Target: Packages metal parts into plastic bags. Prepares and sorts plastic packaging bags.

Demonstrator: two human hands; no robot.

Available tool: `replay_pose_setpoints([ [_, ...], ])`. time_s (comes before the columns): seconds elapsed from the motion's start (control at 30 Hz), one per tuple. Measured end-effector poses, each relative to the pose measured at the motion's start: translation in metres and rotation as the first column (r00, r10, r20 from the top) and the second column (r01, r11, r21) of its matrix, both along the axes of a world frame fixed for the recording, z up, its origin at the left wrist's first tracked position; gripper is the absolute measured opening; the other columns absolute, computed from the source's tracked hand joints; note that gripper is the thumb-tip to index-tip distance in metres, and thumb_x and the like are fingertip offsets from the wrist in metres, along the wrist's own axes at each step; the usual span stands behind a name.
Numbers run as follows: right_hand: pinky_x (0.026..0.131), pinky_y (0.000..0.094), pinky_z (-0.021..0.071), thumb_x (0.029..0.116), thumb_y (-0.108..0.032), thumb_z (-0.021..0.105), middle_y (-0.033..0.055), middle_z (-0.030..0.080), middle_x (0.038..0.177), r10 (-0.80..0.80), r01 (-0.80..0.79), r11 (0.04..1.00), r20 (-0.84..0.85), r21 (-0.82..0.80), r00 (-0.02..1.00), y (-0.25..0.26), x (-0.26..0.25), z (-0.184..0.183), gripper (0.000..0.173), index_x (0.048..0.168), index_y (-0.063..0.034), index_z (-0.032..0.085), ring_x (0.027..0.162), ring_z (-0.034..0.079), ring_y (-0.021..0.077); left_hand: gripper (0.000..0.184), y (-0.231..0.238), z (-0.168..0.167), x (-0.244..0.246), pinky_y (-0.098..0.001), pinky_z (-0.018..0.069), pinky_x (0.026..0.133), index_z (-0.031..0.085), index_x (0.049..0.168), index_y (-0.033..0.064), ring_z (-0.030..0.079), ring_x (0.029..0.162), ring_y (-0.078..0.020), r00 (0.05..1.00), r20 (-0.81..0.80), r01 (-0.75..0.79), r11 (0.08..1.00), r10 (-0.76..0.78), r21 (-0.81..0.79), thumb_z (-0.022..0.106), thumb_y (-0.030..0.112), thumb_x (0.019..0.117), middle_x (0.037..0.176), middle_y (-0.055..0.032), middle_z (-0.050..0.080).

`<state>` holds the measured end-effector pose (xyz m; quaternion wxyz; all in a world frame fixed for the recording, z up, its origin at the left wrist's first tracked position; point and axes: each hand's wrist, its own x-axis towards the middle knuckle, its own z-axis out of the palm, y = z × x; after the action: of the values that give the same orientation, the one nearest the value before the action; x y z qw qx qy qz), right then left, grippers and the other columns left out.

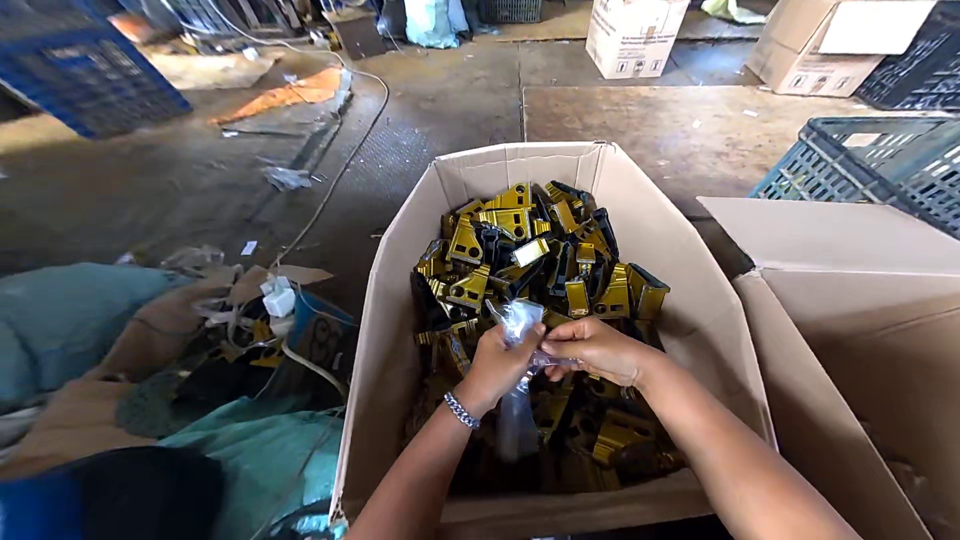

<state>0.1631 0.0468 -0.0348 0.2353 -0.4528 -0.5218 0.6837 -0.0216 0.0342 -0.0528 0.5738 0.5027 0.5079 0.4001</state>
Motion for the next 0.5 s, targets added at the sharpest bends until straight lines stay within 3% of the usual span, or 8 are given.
replay_pose_setpoints([
  [0.07, 0.061, 0.0198, 0.0535, 0.1006, -0.006, 0.06, -0.0003, 0.065, 0.079, -0.05, 0.047, 0.998, 0.082, 0.033, 0.995, 0.002, -0.003, -0.003, 0.009, 0.102, 0.0023, 0.064, 0.063, 0.061, 0.0043, 0.022, 0.0, -0.004, -0.002, -0.0227, 0.0584, 0.072, 0.064, 0.113, 0.0014, 0.068, 0.076, -0.0037, 0.996, -0.064, 0.063, 0.997, -0.06, 0.041, 0.07, 0.015, 0.0957, 0.092, 0.0002, 0.071],
  [0.17, 0.049, 0.0163, 0.043, 0.1061, -0.023, 0.057, -0.0037, 0.054, 0.066, -0.093, 0.087, 0.995, 0.228, 0.039, 0.969, 0.002, -0.005, 0.002, 0.023, 0.096, -0.0027, 0.062, 0.051, 0.051, 0.0018, 0.018, 0.002, 0.001, -0.007, -0.0206, 0.0529, 0.056, 0.062, 0.108, 0.0053, 0.061, 0.06, -0.0043, 0.989, 0.001, 0.149, 0.985, -0.15, -0.08, 0.071, 0.01, 0.0938, 0.08, 0.0023, 0.068],
  [0.2, 0.048, 0.0162, 0.0419, 0.1072, -0.028, 0.055, -0.0043, 0.053, 0.064, -0.099, 0.093, 0.995, 0.21, 0.034, 0.973, 0.002, -0.005, 0.003, 0.028, 0.094, -0.0041, 0.06, 0.049, 0.05, 0.0017, 0.015, 0.004, 0.002, -0.01, -0.0205, 0.055, 0.058, 0.062, 0.107, 0.0048, 0.063, 0.061, -0.0043, 0.987, -0.014, 0.159, 0.985, -0.16, -0.067, 0.069, 0.009, 0.095, 0.079, 0.0023, 0.069],
  [0.27, 0.056, 0.0175, 0.0493, 0.1054, -0.017, 0.057, -0.0033, 0.063, 0.076, -0.032, 0.029, 0.999, 0.084, 0.025, 0.996, 0.001, 0.003, 0.006, 0.017, 0.102, -0.0019, 0.063, 0.058, 0.057, 0.0026, 0.019, 0.011, -0.003, -0.025, -0.0241, 0.0591, 0.075, 0.066, 0.113, -0.0002, 0.068, 0.076, -0.0052, 0.974, -0.221, 0.086, 0.988, -0.057, 0.126, 0.066, 0.011, 0.097, 0.091, -0.0012, 0.072],
  [0.33, 0.057, 0.0183, 0.0527, 0.1001, -0.009, 0.063, -0.002, 0.067, 0.078, -0.035, 0.034, 0.999, 0.037, 0.033, 0.999, 0.002, 0.006, 0.008, 0.007, 0.101, -0.0019, 0.063, 0.06, 0.061, 0.0031, 0.026, 0.024, -0.015, -0.046, -0.0382, 0.0606, 0.081, 0.064, 0.12, -0.01, 0.073, 0.083, -0.0186, 0.919, -0.336, -0.092, 0.942, 0.206, 0.324, 0.06, 0.005, 0.0991, 0.099, -0.0157, 0.074],
  [0.4, 0.048, 0.0167, 0.0459, 0.0946, -0.015, 0.074, -0.0017, 0.06, 0.067, -0.164, 0.158, 0.985, 0.098, 0.066, 0.982, 0.009, -0.005, 0.013, 0.019, 0.089, -0.0041, 0.059, 0.05, 0.054, 0.0024, 0.021, 0.027, -0.014, -0.055, -0.0288, 0.0597, 0.067, 0.061, 0.116, -0.0043, 0.068, 0.068, -0.0109, 0.916, -0.174, -0.3, 0.905, 0.361, 0.301, 0.058, 0.012, 0.1035, 0.082, -0.0052, 0.069],
  [0.43, 0.047, 0.0164, 0.0432, 0.09, -0.018, 0.08, -0.0015, 0.058, 0.065, -0.182, 0.165, 0.979, 0.152, 0.122, 0.971, 0.013, -0.014, 0.014, 0.027, 0.085, -0.0045, 0.057, 0.049, 0.051, 0.0019, 0.013, 0.023, -0.007, -0.052, -0.0264, 0.0583, 0.064, 0.059, 0.109, 0.0026, 0.065, 0.063, -0.0089, 0.951, -0.005, -0.302, 0.929, 0.311, 0.212, 0.059, 0.013, 0.1019, 0.075, -0.0005, 0.066],
  [0.5, 0.063, 0.0251, 0.0483, 0.0802, -0.019, 0.087, 0.003, 0.059, 0.074, -0.009, -0.075, 0.949, 0.264, 0.305, 0.965, 0.022, -0.032, 0.02, 0.032, 0.086, 0.0017, 0.063, 0.065, 0.054, 0.0067, 0.012, 0.01, 0.003, -0.04, -0.0258, 0.0572, 0.068, 0.061, 0.097, 0.0107, 0.064, 0.068, -0.0074, 0.967, 0.252, -0.065, 0.992, 0.037, 0.105, 0.069, 0.009, 0.0889, 0.077, 0.0029, 0.066],
])
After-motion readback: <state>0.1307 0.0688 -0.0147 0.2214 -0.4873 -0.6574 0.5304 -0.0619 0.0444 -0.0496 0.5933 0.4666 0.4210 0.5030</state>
